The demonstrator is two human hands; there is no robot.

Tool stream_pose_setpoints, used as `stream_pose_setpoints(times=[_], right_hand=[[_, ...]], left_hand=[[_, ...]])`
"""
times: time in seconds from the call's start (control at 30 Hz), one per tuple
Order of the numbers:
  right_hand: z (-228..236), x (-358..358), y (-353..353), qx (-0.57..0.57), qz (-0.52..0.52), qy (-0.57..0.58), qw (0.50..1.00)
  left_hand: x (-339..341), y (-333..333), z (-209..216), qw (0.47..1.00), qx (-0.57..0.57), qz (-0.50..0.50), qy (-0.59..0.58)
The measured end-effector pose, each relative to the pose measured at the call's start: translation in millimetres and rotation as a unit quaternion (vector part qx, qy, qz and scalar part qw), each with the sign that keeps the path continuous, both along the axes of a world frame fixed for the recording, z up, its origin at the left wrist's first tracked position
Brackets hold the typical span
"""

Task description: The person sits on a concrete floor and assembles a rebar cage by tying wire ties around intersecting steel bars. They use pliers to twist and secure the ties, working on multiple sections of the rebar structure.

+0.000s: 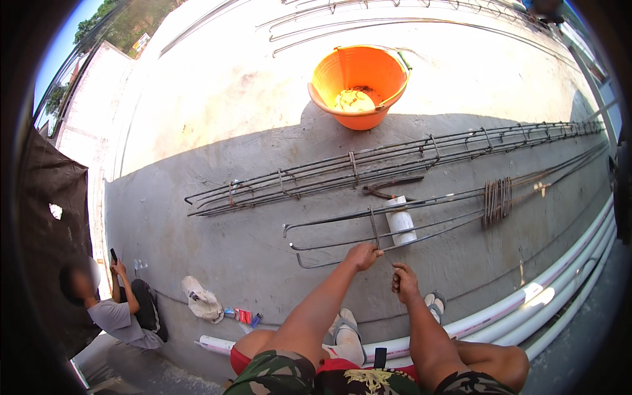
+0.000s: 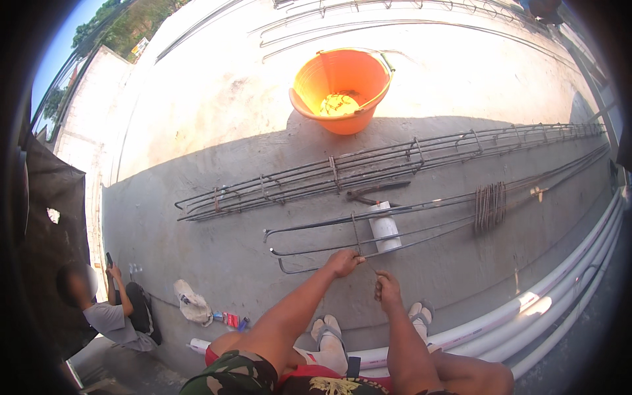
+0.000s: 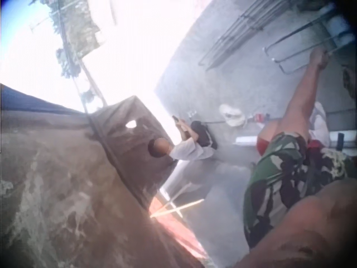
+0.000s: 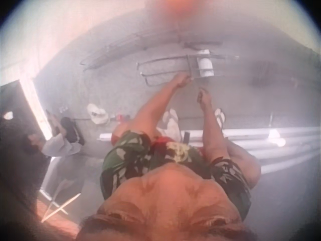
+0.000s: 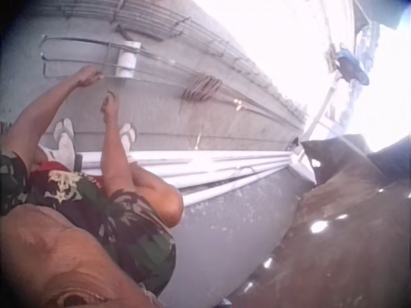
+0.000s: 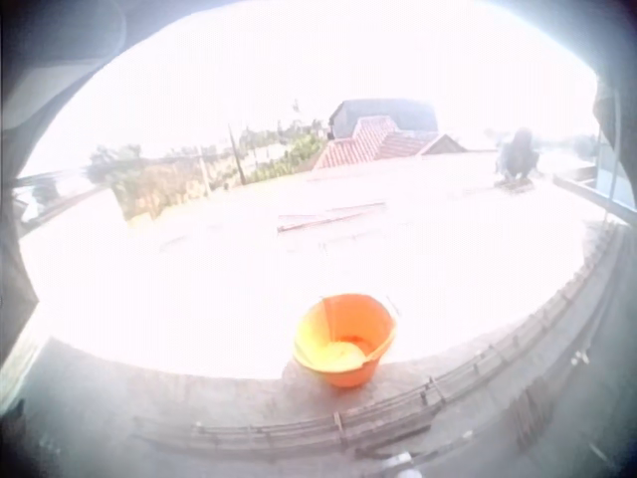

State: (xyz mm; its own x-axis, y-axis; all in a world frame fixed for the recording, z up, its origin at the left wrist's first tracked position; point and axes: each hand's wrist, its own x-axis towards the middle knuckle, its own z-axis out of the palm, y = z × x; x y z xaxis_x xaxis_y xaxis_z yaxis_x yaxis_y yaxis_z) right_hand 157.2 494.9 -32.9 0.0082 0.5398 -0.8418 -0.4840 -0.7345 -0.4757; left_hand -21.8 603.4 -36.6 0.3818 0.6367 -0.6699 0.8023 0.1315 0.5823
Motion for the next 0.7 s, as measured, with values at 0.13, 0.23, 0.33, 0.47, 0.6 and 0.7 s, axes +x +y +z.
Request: stream_pose_setpoints(times=[0.13, 0.23, 0.33, 0.47, 0.6, 0.7], right_hand=[[-11.9, 3.8, -13.3, -0.018, 0.040, -0.005, 0.999], [-22.9, 0.7, -8.7, -0.046, 0.048, -0.018, 0.998], [-21.9, -5.1, 3.8, -0.056, 0.019, 0.001, 0.998], [-18.5, -8.0, 14.7, -0.064, -0.010, 0.019, 0.998], [-15.4, -14.0, 25.0, -0.064, -0.015, 0.045, 0.997], [-16.4, -14.5, 30.9, -0.073, -0.007, 0.054, 0.996]], left_hand=[[3.3, -6.9, 9.2, 0.999, 0.004, 0.032, 0.013], [2.1, -6.7, 9.1, 0.998, 0.026, 0.053, -0.001], [2.1, -9.9, 7.2, 0.997, 0.019, 0.077, -0.009], [1.8, -3.5, 10.7, 0.997, 0.011, 0.068, -0.027], [-6.4, -3.3, 1.2, 0.996, 0.013, 0.069, -0.054], [-4.6, 2.2, -3.6, 0.993, -0.021, 0.084, -0.078]])
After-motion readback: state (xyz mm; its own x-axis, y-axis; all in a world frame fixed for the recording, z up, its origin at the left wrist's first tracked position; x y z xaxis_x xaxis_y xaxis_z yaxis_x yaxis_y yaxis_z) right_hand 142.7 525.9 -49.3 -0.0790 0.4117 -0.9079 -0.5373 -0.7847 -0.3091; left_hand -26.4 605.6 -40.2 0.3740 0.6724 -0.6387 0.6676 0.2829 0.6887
